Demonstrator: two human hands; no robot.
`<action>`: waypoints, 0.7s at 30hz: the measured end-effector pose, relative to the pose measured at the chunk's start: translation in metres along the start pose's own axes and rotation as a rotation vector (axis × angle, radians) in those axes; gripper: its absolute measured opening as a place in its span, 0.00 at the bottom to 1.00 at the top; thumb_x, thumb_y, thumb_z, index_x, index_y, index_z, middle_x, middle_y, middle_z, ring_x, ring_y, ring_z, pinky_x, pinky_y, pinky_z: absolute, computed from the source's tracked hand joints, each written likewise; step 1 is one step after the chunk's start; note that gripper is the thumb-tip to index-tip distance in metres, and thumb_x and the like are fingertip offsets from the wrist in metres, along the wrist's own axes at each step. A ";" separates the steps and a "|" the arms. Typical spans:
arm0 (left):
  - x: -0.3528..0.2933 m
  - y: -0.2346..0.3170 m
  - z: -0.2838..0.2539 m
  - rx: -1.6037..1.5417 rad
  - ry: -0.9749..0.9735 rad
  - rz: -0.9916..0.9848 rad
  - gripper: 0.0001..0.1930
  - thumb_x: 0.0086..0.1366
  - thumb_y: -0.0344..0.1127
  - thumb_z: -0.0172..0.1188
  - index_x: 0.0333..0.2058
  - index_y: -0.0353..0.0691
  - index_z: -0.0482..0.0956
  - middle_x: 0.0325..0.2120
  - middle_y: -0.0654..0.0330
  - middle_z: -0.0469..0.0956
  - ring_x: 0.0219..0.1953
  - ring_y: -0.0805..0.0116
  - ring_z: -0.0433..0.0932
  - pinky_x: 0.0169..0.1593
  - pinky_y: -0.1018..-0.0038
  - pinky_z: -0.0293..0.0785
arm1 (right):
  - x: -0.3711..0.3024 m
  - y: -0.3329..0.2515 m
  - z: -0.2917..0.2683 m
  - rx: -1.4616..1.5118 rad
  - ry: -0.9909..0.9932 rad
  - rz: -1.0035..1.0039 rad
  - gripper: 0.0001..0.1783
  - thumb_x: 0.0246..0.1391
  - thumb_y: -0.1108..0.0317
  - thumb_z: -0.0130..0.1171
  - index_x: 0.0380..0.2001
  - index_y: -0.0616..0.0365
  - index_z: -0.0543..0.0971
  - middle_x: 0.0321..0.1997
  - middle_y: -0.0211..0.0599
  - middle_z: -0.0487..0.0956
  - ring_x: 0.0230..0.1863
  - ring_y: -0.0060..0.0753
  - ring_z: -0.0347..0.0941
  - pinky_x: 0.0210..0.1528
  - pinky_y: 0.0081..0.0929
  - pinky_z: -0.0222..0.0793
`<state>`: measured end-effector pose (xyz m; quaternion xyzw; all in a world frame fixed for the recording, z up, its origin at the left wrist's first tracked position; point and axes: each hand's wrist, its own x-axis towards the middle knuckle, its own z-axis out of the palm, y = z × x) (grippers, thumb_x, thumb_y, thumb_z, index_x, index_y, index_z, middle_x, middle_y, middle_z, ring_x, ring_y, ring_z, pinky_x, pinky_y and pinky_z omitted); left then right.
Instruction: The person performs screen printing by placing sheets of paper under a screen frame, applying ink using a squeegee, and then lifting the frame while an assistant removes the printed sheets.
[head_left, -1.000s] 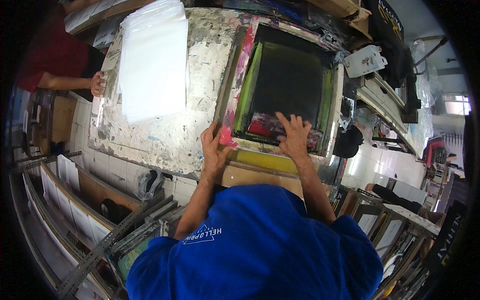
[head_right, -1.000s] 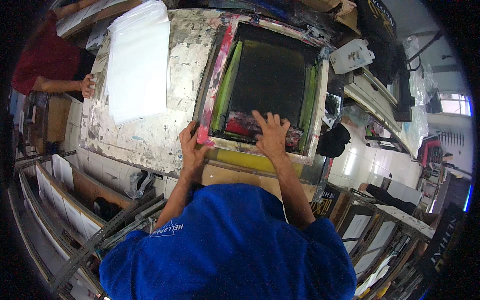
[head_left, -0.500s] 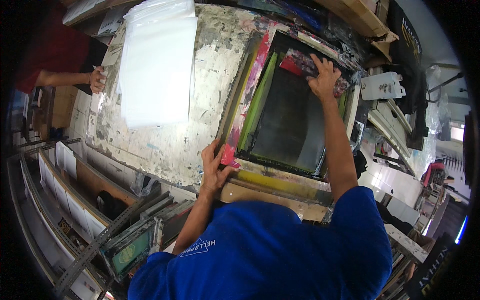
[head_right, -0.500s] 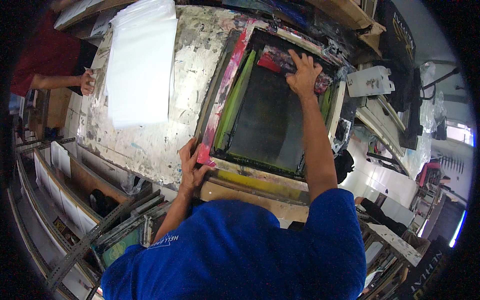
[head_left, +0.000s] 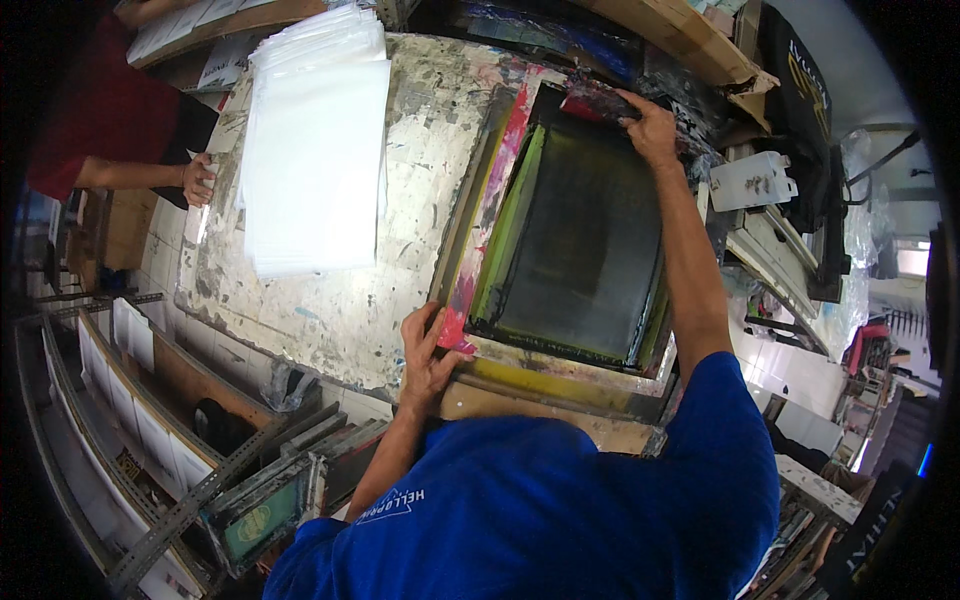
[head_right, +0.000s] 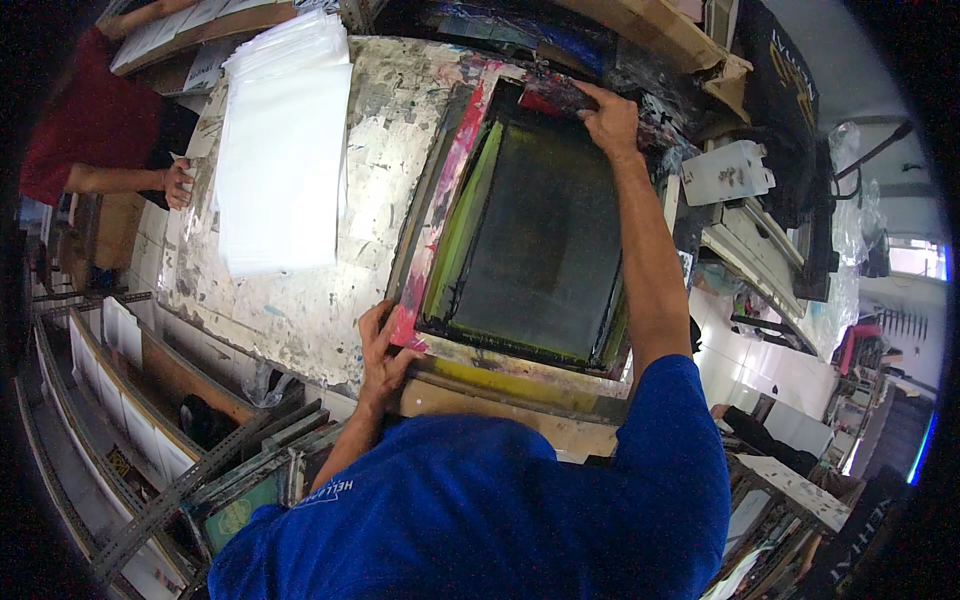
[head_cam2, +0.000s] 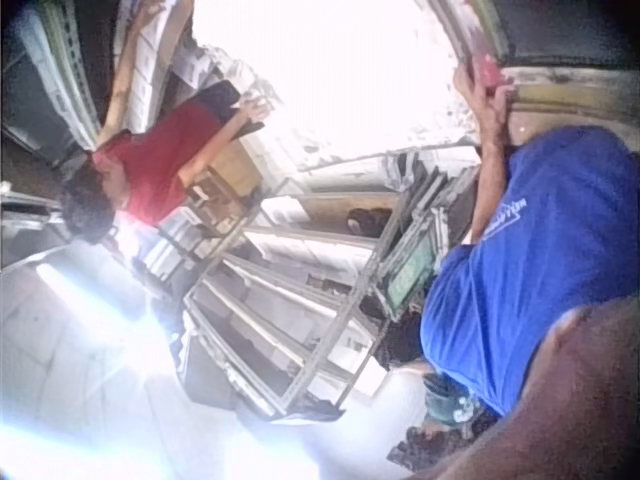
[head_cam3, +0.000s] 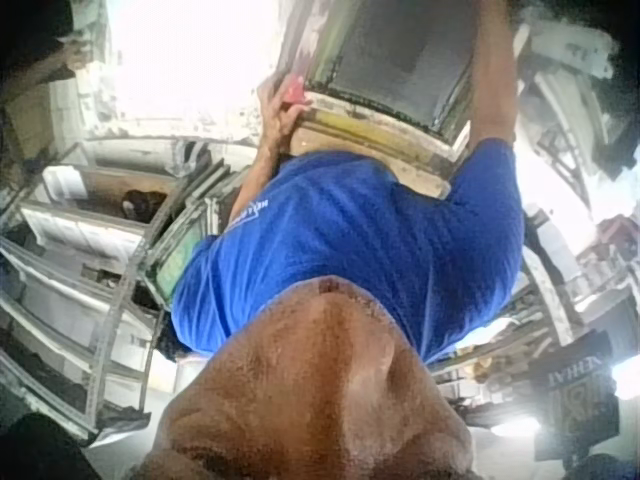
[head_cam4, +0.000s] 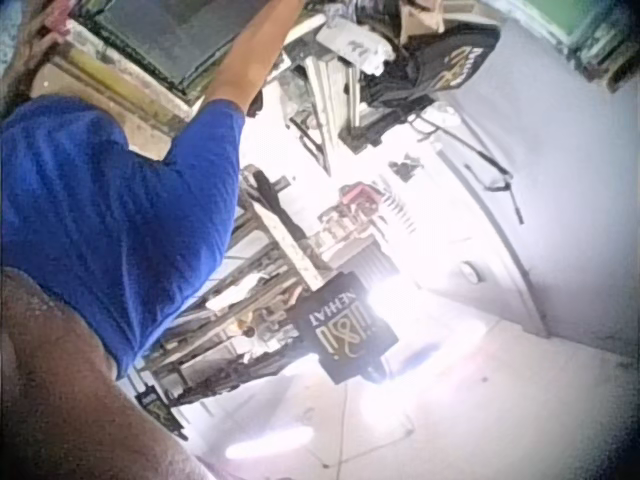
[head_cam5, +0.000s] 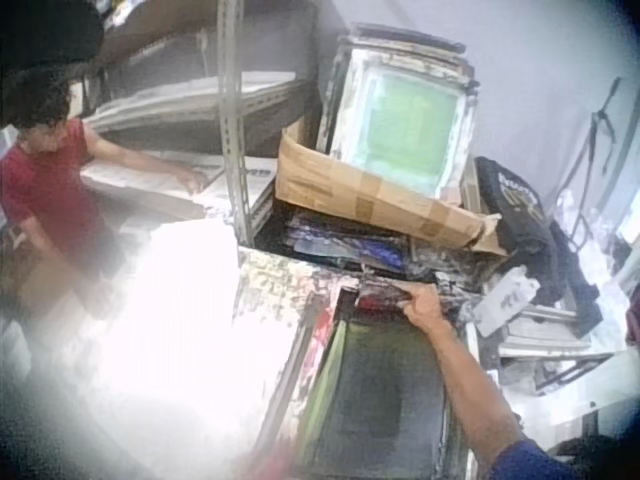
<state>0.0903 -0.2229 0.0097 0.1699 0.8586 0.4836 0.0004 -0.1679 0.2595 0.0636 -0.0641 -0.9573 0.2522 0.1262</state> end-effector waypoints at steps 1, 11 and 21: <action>0.000 -0.001 -0.001 0.017 0.006 0.017 0.39 0.51 0.47 0.75 0.61 0.39 0.75 0.59 0.46 0.70 0.61 0.47 0.66 0.65 0.57 0.62 | -0.004 -0.006 -0.005 0.082 -0.014 0.077 0.32 0.44 0.71 0.71 0.57 0.40 0.82 0.56 0.40 0.83 0.59 0.47 0.77 0.59 0.39 0.69; 0.000 0.003 0.011 -0.163 0.168 0.087 0.43 0.45 0.47 0.78 0.60 0.34 0.76 0.45 0.50 0.78 0.49 0.52 0.71 0.56 0.61 0.66 | -0.161 -0.078 -0.070 0.591 -0.069 0.257 0.38 0.44 0.81 0.66 0.62 0.48 0.78 0.61 0.41 0.80 0.58 0.31 0.76 0.57 0.23 0.69; 0.099 0.135 -0.032 -0.239 0.412 0.124 0.31 0.58 0.30 0.69 0.60 0.28 0.73 0.44 0.51 0.79 0.45 0.60 0.75 0.53 0.67 0.72 | -0.268 -0.261 -0.175 -0.294 0.149 -0.184 0.35 0.40 0.69 0.67 0.58 0.40 0.81 0.42 0.49 0.82 0.44 0.54 0.78 0.49 0.42 0.71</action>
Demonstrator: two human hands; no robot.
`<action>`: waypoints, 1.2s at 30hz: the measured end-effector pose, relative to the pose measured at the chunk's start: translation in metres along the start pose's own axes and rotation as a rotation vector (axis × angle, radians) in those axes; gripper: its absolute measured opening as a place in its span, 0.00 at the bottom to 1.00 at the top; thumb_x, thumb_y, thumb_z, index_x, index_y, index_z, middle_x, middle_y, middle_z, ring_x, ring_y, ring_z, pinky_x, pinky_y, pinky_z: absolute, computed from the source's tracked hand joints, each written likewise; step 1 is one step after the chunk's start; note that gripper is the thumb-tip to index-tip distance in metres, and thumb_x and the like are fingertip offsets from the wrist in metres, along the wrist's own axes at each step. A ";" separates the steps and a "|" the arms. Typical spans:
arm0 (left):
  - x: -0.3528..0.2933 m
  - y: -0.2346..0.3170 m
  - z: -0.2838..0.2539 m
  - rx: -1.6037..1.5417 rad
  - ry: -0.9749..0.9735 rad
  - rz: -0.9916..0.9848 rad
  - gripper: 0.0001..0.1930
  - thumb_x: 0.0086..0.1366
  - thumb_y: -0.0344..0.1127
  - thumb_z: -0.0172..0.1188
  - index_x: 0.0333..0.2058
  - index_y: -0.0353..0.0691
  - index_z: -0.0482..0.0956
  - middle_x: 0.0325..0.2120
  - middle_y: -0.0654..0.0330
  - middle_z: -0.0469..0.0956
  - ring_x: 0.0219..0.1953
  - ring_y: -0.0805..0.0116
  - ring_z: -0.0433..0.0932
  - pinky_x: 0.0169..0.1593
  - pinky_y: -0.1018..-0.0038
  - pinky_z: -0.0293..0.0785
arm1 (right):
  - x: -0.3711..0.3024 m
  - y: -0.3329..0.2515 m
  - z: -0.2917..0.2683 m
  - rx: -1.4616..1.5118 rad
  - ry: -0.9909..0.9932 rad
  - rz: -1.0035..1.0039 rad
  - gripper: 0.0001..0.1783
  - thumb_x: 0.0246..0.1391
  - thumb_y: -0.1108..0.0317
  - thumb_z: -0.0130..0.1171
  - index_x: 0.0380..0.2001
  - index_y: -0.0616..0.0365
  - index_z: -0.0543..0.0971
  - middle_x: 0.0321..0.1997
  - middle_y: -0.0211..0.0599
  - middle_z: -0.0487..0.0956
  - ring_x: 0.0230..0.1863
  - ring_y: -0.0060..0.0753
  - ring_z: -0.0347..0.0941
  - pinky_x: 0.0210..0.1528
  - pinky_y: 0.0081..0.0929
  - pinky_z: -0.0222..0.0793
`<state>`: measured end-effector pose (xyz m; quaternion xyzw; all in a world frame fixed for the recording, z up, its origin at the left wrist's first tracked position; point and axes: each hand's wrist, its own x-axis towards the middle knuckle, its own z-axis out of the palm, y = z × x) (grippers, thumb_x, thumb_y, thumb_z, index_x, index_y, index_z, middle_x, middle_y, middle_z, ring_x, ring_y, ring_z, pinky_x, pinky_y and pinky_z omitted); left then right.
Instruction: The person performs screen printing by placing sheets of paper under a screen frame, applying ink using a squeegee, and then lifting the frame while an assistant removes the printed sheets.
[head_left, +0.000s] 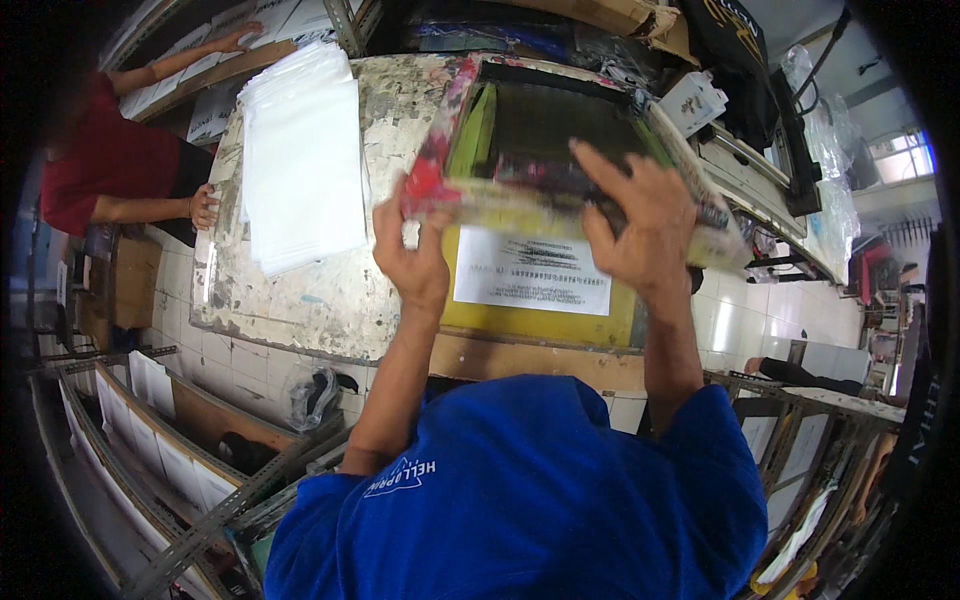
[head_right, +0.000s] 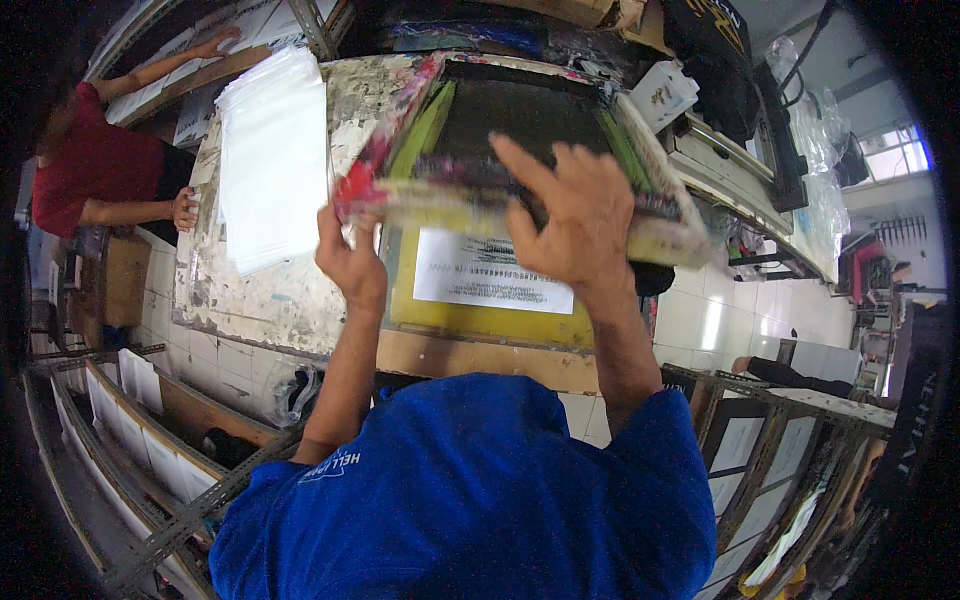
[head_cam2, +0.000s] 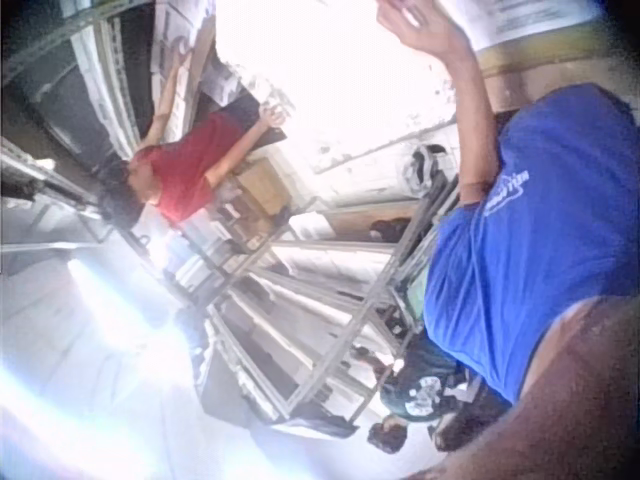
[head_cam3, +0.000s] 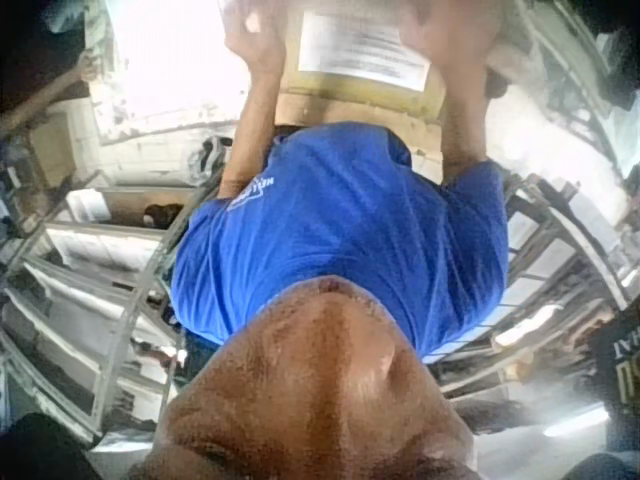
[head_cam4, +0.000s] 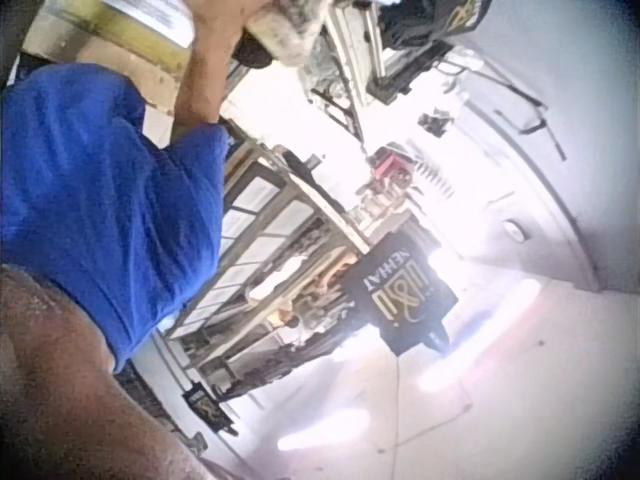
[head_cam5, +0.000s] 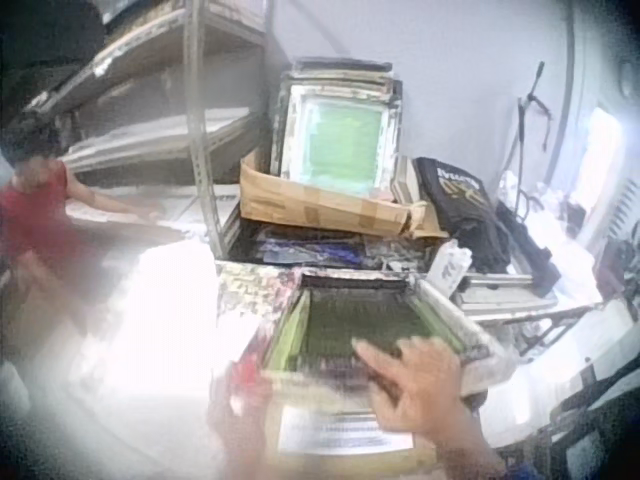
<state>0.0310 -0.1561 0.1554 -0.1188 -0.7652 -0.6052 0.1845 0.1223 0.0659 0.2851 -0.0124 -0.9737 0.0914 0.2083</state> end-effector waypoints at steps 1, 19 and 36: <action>0.014 0.007 0.016 -0.271 0.079 0.032 0.30 0.63 0.33 0.66 0.62 0.28 0.71 0.47 0.52 0.79 0.48 0.61 0.75 0.54 0.68 0.72 | 0.011 0.005 -0.007 -0.015 0.043 0.006 0.34 0.41 0.66 0.67 0.57 0.40 0.82 0.42 0.49 0.82 0.44 0.53 0.78 0.49 0.42 0.72; -0.067 -0.112 0.094 0.665 -0.343 -0.459 0.15 0.48 0.35 0.73 0.35 0.37 0.84 0.47 0.51 0.79 0.49 0.52 0.78 0.53 0.58 0.77 | 0.115 0.042 -0.045 0.115 0.401 -0.141 0.23 0.41 0.58 0.66 0.42 0.54 0.87 0.39 0.52 0.85 0.42 0.53 0.83 0.48 0.39 0.78; -0.292 -0.132 -0.299 -0.424 0.119 -0.998 0.18 0.63 0.21 0.57 0.53 0.30 0.77 0.45 0.54 0.83 0.44 0.66 0.82 0.52 0.70 0.76 | 0.168 0.114 -0.026 -0.128 0.234 -0.138 0.23 0.57 0.42 0.61 0.54 0.32 0.83 0.47 0.44 0.85 0.49 0.50 0.81 0.50 0.41 0.75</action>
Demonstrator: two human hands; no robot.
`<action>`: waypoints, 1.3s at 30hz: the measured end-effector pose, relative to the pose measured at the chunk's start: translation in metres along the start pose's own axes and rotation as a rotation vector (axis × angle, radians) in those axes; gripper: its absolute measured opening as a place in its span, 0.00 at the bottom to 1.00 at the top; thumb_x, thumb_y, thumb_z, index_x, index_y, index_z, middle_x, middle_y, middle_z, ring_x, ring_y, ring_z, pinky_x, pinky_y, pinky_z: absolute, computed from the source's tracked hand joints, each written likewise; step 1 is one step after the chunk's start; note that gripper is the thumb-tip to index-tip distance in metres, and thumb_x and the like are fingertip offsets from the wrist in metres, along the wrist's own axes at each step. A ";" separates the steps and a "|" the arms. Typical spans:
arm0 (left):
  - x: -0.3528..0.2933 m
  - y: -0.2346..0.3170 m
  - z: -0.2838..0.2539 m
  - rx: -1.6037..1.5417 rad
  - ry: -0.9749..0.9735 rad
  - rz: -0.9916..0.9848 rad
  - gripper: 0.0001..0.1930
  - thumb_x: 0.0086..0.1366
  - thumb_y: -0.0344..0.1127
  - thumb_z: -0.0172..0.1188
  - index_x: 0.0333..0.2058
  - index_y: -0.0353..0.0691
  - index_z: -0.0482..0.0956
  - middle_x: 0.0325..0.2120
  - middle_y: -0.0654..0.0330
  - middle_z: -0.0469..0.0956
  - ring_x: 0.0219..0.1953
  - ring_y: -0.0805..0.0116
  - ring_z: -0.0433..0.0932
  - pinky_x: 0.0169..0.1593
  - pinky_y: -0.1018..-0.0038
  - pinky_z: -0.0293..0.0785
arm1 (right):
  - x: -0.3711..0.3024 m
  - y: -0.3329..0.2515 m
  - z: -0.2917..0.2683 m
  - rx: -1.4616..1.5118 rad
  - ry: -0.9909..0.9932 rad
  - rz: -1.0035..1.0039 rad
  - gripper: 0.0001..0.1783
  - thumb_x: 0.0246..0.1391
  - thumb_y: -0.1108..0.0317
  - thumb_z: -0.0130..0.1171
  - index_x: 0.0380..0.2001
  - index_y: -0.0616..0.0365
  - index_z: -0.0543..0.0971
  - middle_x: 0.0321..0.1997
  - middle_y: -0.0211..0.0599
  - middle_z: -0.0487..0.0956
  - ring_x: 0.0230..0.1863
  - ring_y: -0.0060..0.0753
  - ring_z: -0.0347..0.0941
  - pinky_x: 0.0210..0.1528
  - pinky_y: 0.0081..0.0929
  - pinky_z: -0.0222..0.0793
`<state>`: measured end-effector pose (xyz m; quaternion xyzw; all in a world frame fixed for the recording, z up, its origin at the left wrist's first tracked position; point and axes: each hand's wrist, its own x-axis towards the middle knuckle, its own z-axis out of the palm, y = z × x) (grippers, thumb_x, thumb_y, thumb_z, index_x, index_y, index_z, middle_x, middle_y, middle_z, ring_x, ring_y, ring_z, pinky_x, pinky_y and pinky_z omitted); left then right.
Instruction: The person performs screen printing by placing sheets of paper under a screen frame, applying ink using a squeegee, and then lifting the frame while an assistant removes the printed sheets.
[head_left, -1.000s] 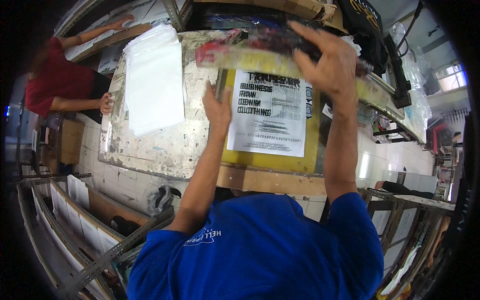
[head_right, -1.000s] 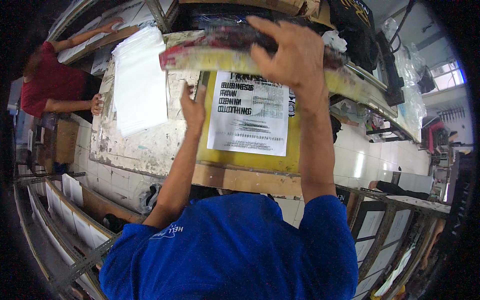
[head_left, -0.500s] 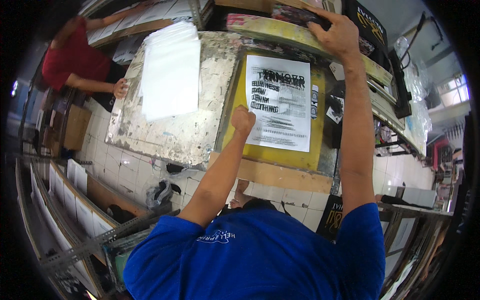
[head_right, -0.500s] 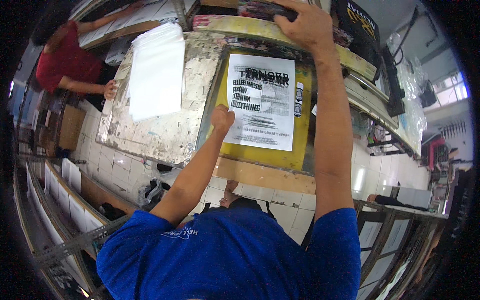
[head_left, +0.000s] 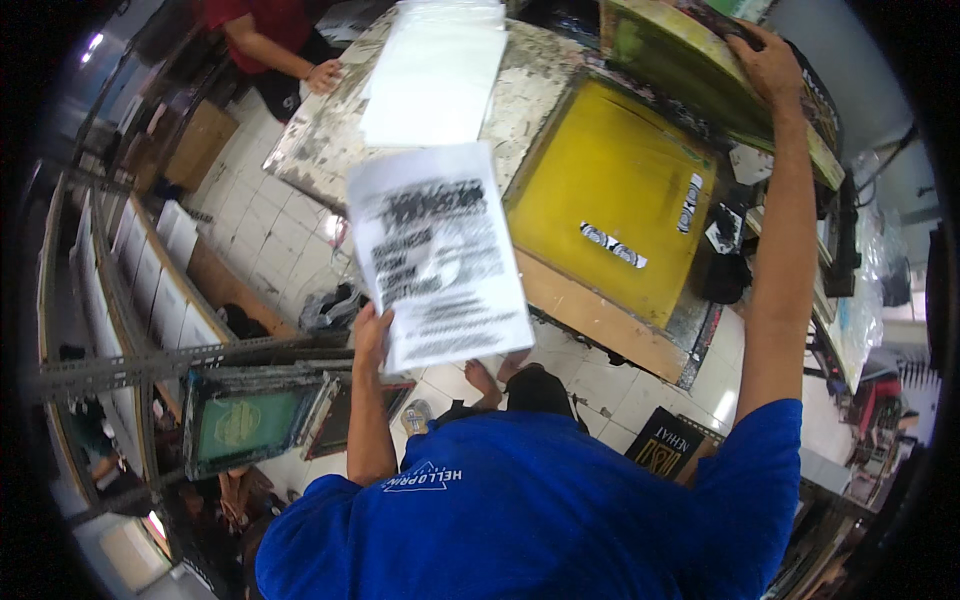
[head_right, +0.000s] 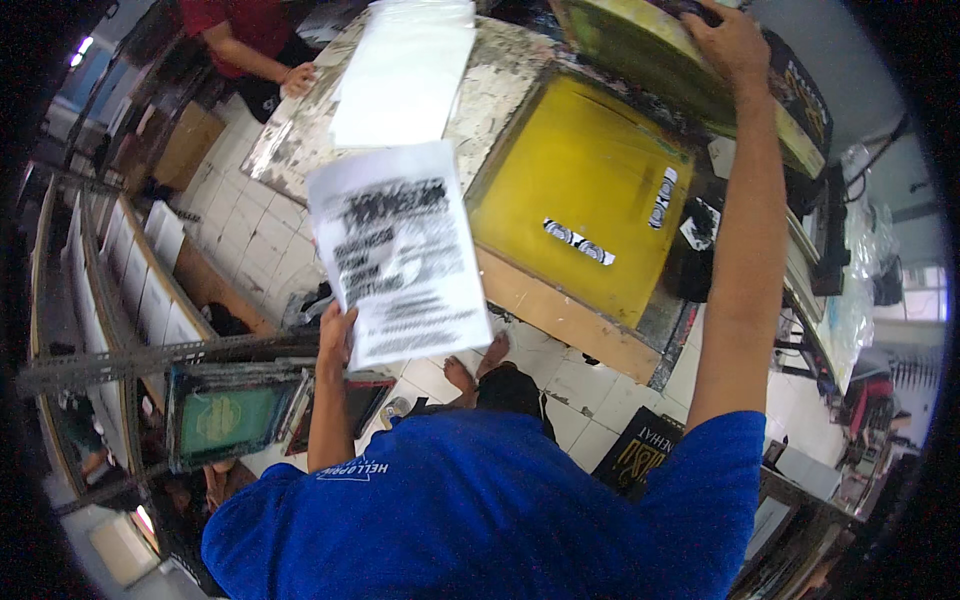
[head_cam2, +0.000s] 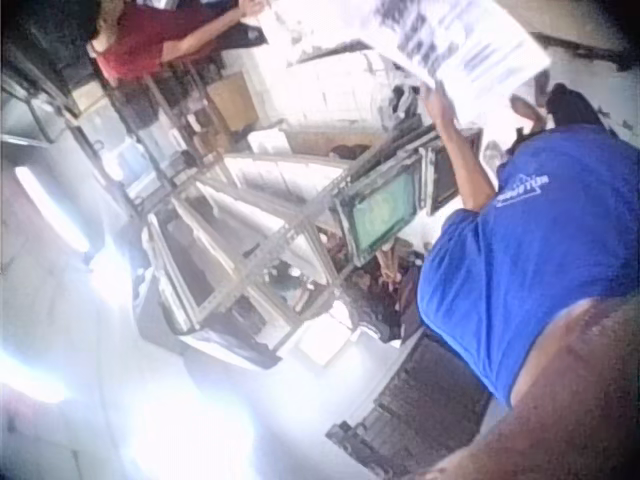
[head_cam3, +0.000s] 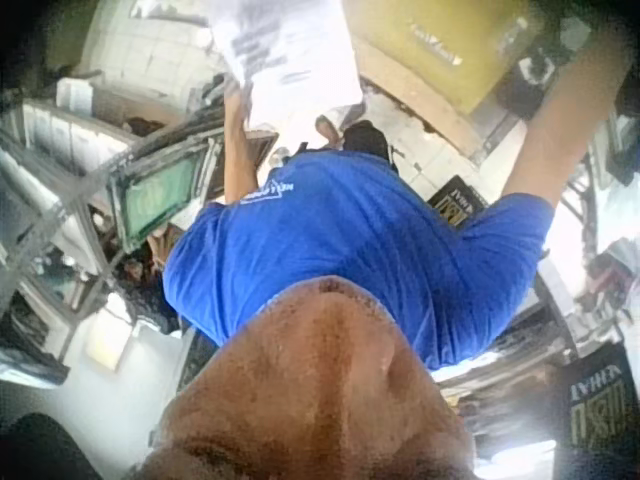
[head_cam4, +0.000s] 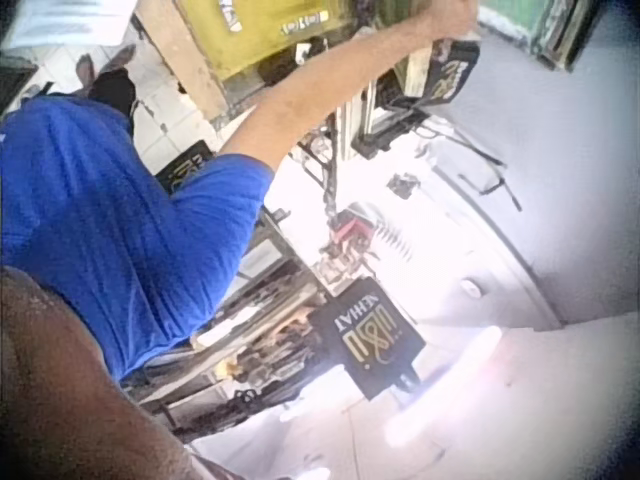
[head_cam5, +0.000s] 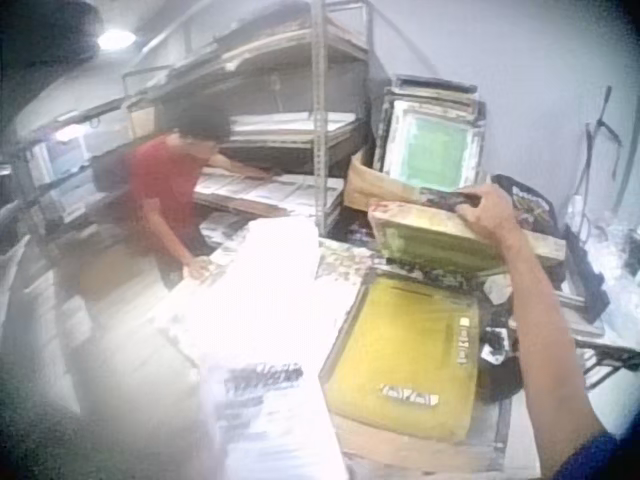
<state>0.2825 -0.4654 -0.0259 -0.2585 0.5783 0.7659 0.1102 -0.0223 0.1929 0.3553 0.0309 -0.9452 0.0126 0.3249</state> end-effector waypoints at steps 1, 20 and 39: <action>-0.023 -0.018 -0.034 0.003 0.061 -0.020 0.16 0.65 0.22 0.57 0.52 0.30 0.78 0.45 0.55 0.83 0.43 0.65 0.82 0.51 0.69 0.77 | 0.004 0.003 0.001 -0.008 -0.006 0.009 0.23 0.58 0.42 0.60 0.54 0.33 0.83 0.47 0.43 0.85 0.49 0.49 0.81 0.51 0.40 0.75; 0.008 -0.166 -0.031 0.032 0.421 -0.064 0.17 0.65 0.33 0.67 0.50 0.32 0.80 0.40 0.61 0.83 0.39 0.69 0.79 0.47 0.69 0.75 | 0.053 0.035 0.005 0.149 -0.144 -0.022 0.25 0.62 0.52 0.59 0.58 0.51 0.80 0.55 0.47 0.83 0.56 0.41 0.79 0.57 0.31 0.70; -0.076 0.198 0.535 0.166 -1.093 1.825 0.38 0.55 0.71 0.62 0.50 0.43 0.79 0.54 0.50 0.74 0.62 0.52 0.69 0.64 0.48 0.58 | 0.043 0.007 -0.017 0.090 -0.106 0.136 0.25 0.56 0.49 0.62 0.52 0.49 0.84 0.52 0.45 0.84 0.54 0.48 0.80 0.59 0.37 0.69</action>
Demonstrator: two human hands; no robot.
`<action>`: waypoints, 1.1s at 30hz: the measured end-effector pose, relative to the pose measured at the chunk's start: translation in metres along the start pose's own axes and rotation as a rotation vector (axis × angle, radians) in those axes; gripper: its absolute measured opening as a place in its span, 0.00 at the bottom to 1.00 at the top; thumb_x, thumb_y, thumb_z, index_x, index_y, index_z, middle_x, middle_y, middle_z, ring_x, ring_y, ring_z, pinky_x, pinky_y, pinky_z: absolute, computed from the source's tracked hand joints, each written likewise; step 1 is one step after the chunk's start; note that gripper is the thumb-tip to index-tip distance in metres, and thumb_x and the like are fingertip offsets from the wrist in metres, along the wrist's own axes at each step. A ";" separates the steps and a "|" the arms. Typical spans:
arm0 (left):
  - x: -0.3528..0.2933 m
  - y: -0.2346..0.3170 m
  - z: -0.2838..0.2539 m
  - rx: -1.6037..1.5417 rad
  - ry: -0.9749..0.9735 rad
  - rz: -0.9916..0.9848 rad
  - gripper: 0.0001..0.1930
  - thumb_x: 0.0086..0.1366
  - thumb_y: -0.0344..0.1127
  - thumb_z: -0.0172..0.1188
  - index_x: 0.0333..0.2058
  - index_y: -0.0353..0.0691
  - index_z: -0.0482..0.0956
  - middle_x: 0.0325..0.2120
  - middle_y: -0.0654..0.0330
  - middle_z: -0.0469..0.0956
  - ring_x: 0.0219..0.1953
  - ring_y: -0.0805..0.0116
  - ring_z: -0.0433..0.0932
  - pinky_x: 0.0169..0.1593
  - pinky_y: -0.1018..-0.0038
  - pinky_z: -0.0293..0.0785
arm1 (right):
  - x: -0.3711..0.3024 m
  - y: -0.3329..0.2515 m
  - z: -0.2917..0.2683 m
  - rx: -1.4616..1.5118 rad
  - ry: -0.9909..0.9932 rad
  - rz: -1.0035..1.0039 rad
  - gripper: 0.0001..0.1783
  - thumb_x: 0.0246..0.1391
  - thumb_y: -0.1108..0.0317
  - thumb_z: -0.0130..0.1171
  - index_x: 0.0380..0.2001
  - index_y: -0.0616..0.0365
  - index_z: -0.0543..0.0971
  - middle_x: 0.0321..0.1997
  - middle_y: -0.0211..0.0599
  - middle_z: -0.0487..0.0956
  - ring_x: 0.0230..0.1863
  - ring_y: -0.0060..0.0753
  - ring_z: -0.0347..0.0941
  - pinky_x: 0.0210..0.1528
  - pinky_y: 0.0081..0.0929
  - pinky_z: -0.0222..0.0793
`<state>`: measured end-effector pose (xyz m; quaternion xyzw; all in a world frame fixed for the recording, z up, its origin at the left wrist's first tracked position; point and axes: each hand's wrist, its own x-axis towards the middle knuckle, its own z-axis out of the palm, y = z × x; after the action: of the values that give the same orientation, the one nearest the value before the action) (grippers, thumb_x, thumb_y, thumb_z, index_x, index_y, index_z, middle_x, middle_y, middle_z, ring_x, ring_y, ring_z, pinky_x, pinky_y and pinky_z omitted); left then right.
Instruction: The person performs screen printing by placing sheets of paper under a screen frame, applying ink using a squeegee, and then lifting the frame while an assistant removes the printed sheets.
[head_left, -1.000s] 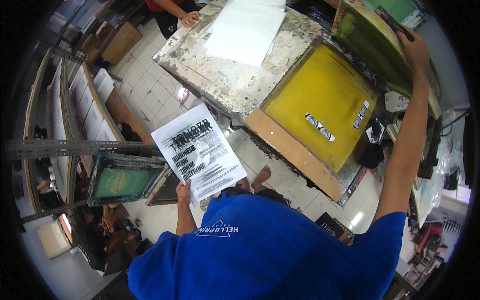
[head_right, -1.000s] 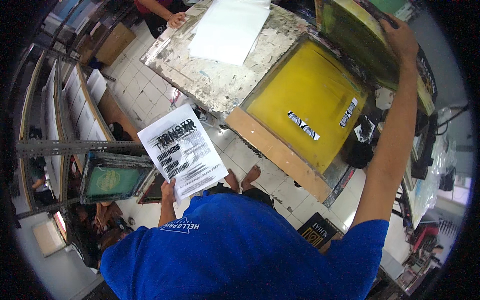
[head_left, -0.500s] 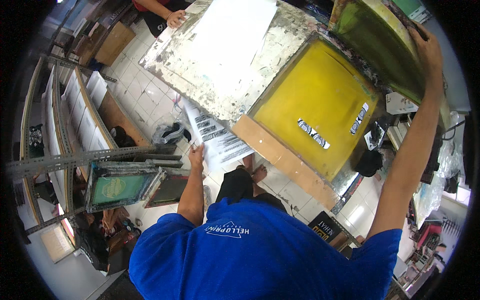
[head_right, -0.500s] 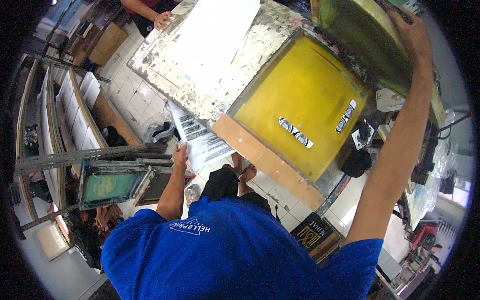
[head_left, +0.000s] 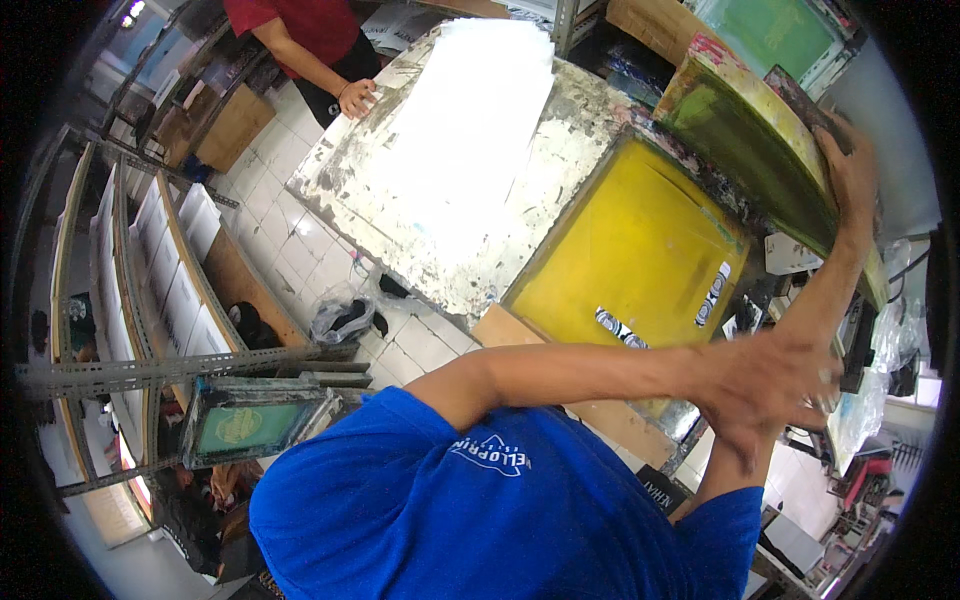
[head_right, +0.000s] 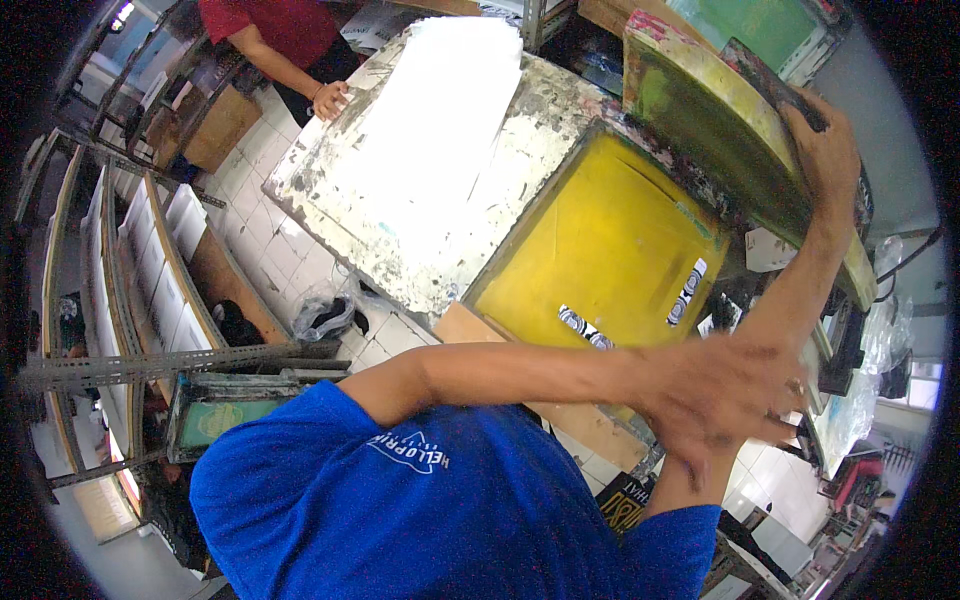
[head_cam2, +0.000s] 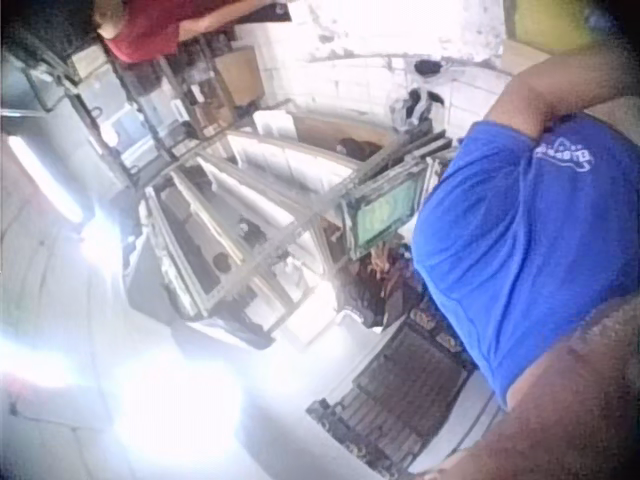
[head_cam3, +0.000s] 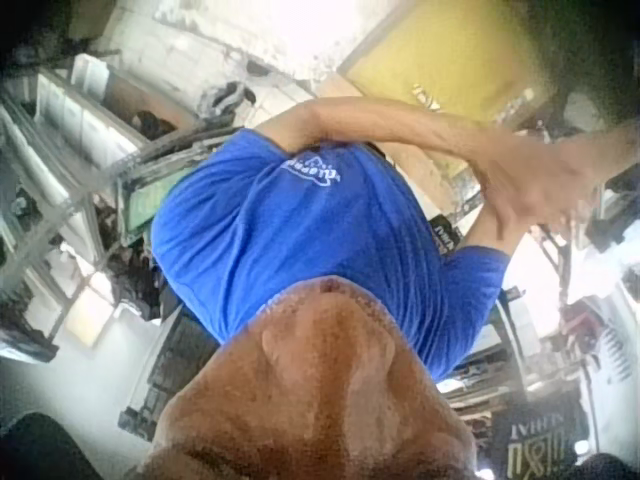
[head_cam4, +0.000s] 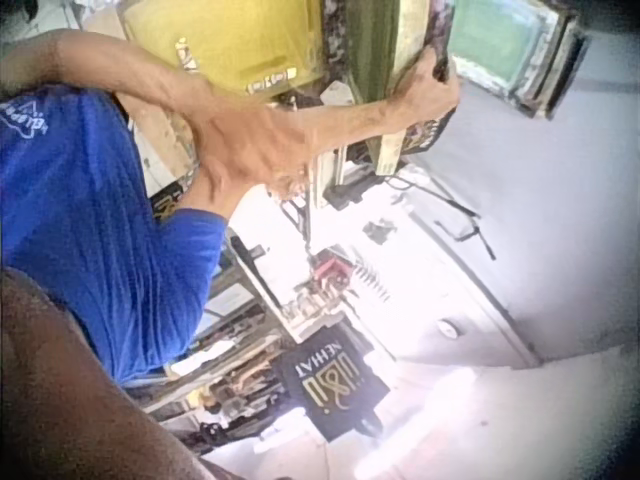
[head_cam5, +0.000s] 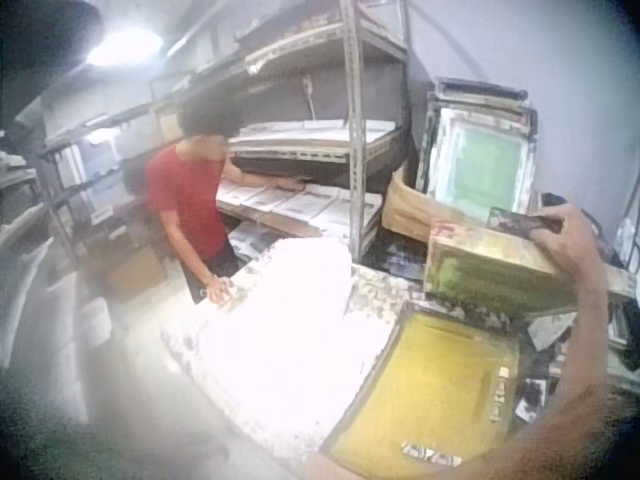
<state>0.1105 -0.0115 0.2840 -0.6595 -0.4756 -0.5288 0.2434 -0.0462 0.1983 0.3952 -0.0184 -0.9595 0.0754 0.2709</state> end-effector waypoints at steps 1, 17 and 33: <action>0.018 0.005 0.005 -0.003 0.013 0.061 0.32 0.54 0.68 0.65 0.42 0.43 0.83 0.48 0.52 0.79 0.56 0.54 0.74 0.60 0.49 0.62 | 0.008 0.000 0.004 0.007 0.015 -0.029 0.25 0.56 0.49 0.62 0.52 0.49 0.84 0.52 0.45 0.84 0.55 0.48 0.80 0.60 0.37 0.69; -0.203 -0.141 -0.161 0.371 0.424 -0.768 0.29 0.48 0.40 0.80 0.48 0.38 0.80 0.46 0.53 0.80 0.51 0.55 0.79 0.56 0.62 0.73 | 0.001 0.010 -0.006 0.069 0.031 0.073 0.22 0.61 0.58 0.62 0.55 0.57 0.82 0.56 0.48 0.79 0.59 0.41 0.74 0.64 0.32 0.64; -0.412 -0.273 -0.451 1.297 0.019 -1.807 0.61 0.44 0.71 0.72 0.70 0.39 0.61 0.69 0.48 0.63 0.73 0.45 0.52 0.72 0.44 0.47 | -0.003 0.032 -0.018 0.113 0.020 0.110 0.23 0.62 0.64 0.57 0.59 0.60 0.78 0.59 0.46 0.78 0.62 0.39 0.72 0.69 0.34 0.60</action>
<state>-0.3363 -0.4188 -0.0026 0.1857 -0.9656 -0.1678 0.0709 -0.0348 0.2319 0.4039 -0.0565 -0.9485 0.1440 0.2764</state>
